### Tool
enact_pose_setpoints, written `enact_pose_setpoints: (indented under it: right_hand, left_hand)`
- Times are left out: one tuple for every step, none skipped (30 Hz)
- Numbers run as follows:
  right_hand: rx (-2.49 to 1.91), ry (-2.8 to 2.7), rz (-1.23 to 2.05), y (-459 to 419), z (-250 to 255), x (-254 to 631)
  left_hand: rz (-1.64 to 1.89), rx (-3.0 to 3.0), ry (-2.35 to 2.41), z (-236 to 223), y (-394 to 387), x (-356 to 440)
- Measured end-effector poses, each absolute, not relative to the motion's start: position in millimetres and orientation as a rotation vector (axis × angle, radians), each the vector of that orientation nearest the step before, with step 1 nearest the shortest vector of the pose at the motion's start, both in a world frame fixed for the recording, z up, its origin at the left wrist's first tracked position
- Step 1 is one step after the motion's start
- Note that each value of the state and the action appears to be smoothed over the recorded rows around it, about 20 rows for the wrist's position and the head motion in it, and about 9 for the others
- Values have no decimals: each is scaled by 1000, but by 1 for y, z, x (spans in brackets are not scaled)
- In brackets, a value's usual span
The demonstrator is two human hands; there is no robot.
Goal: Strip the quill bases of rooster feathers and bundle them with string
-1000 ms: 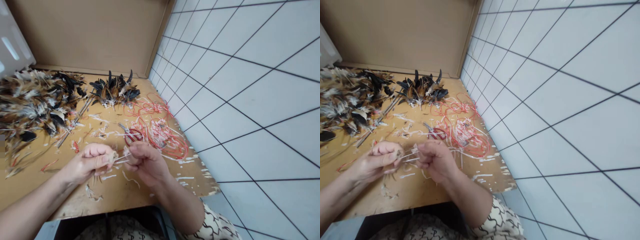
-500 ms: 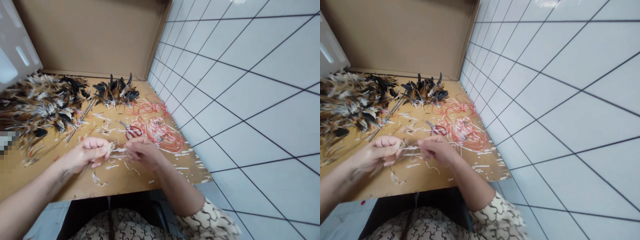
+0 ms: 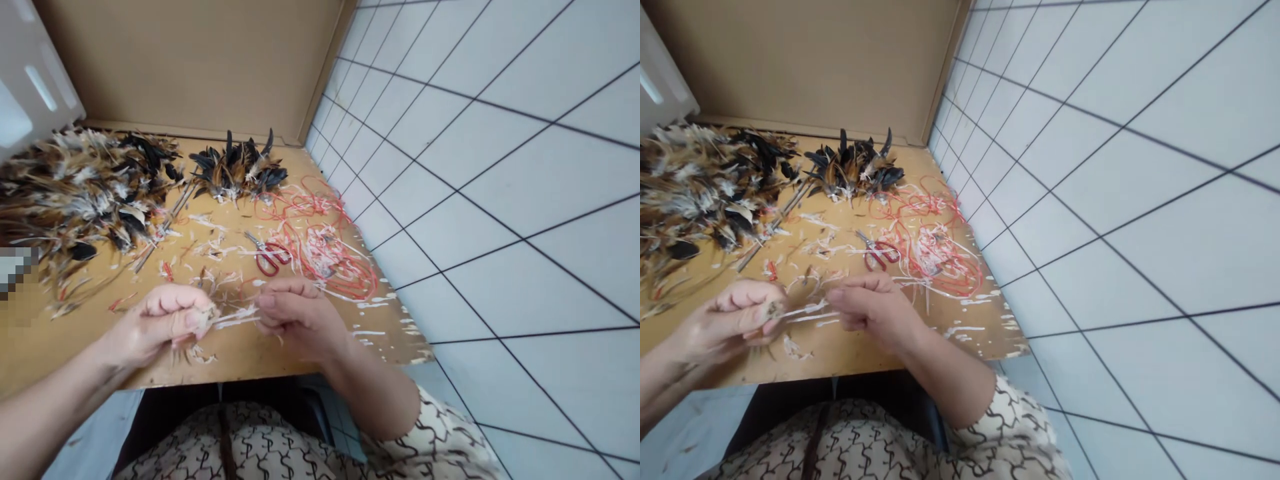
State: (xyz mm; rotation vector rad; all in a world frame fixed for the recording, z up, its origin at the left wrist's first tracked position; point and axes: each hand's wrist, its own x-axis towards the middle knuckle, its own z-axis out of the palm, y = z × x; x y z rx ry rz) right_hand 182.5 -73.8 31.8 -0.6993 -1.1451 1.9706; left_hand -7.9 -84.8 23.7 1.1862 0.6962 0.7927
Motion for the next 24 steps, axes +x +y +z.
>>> enact_pose_setpoints:
  right_hand:
    - [-684,-1047,1983,-78,29,181]
    - [-674,-966,1998,-81,27,180]
    - [-653,-900,2016,-83,26,181]
    - [-632,-842,2038,-83,26,183]
    - [-609,-788,2048,-83,26,187]
    - [-581,-735,2034,-81,27,191]
    - [-580,-656,1971,-79,27,197]
    - [-572,-603,1840,-77,28,202]
    - [-574,-579,1699,-75,28,207]
    - [-591,-585,1634,-73,28,209]
    - [-616,-613,1643,-72,28,209]
    - [-645,-678,1708,-71,28,208]
    - [-677,-760,1776,-70,28,205]
    - [-688,-826,1764,-68,28,202]
    - [-696,-892,1719,-66,28,198]
    - [-707,-942,1658,-63,29,196]
    - [-720,-991,1618,-59,30,195]
    - [-737,-1042,1614,-56,31,194]
    - [-755,-1098,1622,-52,32,194]
    - [-771,-1158,1640,-48,34,194]
    - [-784,-1213,1652,-45,35,194]
    - [-795,-1261,1645,-41,37,194]
    - [-806,-1302,1615,-36,39,194]
    - [-817,-1331,1557,-31,42,194]
  left_hand:
    - [835,1152,711,20,-90,-5]
    - [851,1111,724,17,-96,-3]
    - [859,1071,731,14,-102,-2]
    - [885,1027,737,10,-107,-2]
    - [921,980,728,7,-112,-4]
    - [976,935,722,3,-116,-7]
    - [1096,877,691,-1,-119,-11]
    - [1181,837,636,-3,-121,-15]
    - [1207,822,635,-5,-121,-19]
    - [1221,808,670,-5,-119,-21]
    - [1223,799,730,-3,-116,-22]
    - [1211,806,771,0,-111,-23]
    - [1194,827,853,4,-106,-22]
    - [1224,844,909,9,-100,-22]
    - [1263,861,958,15,-93,-22]
    - [1320,877,1003,21,-87,-22]
    - [1351,899,1030,26,-80,-22]
    - [1376,919,1044,30,-74,-22]
    - [1396,937,1036,34,-69,-22]
    - [1412,948,1027,37,-63,-22]
    - [1411,961,1026,39,-58,-22]
    - [1405,980,1016,41,-53,-23]
    - [1407,1001,1002,43,-47,-24]
    - [1440,1015,984,45,-42,-26]
